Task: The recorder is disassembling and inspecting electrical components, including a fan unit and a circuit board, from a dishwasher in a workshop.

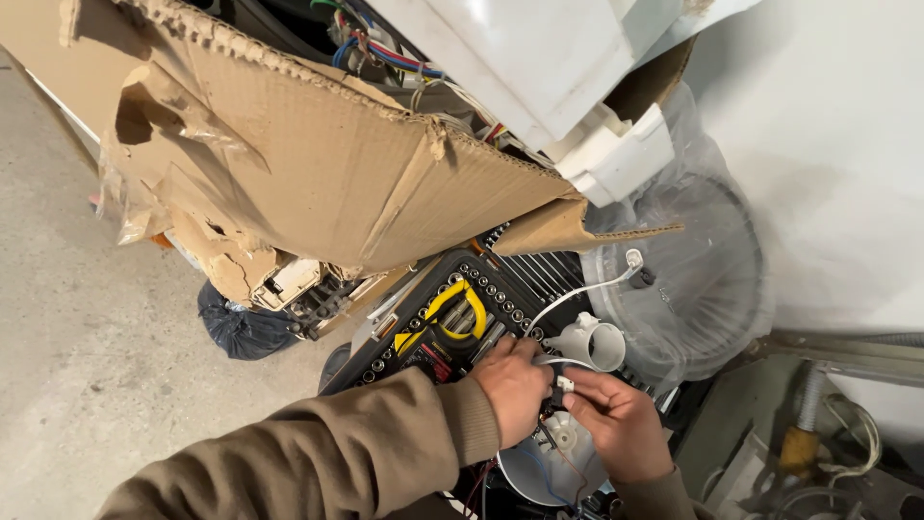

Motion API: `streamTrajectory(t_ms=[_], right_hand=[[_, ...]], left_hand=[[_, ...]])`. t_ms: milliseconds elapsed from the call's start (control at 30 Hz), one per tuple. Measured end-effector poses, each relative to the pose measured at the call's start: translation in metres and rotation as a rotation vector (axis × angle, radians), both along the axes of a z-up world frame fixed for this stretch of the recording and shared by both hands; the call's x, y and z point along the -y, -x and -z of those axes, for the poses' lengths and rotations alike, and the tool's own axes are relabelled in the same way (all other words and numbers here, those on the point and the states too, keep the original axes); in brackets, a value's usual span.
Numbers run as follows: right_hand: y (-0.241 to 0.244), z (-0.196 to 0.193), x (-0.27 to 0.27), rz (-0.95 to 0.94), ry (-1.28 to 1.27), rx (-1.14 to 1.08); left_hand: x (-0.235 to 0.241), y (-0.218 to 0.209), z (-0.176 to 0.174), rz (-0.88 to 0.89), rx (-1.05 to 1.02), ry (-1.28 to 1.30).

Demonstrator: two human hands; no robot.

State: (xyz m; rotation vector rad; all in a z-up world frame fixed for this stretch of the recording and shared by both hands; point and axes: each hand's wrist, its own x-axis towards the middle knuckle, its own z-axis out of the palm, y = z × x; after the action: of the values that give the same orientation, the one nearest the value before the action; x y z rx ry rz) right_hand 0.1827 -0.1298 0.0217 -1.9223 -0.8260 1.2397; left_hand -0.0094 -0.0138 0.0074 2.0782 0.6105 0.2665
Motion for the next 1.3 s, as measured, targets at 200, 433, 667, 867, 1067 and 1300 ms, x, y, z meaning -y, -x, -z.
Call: streamTrajectory(t_ms=[200,433,667,867,1067,1300], right_hand=[[-0.009,-0.001,-0.005,-0.041,0.038,-0.033],[-0.013,-0.004,-0.008,-0.097,0.018,-0.134],[-0.004,-0.007,-0.006,-0.100,0.010,-0.033],[0.001,-0.007,-0.004,-0.094,0.015,0.012],[0.003,-0.009,-0.004,-0.118,0.052,0.226],[-0.003,-0.012,-0.006,-0.111,0.081,0.098]], left_hand=[[0.006,0.004,0.004,-0.048,0.033,-0.033],[0.011,0.005,0.009,-0.120,0.118,-0.084],[0.010,0.005,0.011,-0.133,0.140,-0.087],[0.000,0.003,0.006,-0.087,0.108,-0.002],[-0.014,0.004,-0.012,0.012,0.007,-0.021],[-0.008,0.001,0.001,-0.020,0.091,-0.012]])
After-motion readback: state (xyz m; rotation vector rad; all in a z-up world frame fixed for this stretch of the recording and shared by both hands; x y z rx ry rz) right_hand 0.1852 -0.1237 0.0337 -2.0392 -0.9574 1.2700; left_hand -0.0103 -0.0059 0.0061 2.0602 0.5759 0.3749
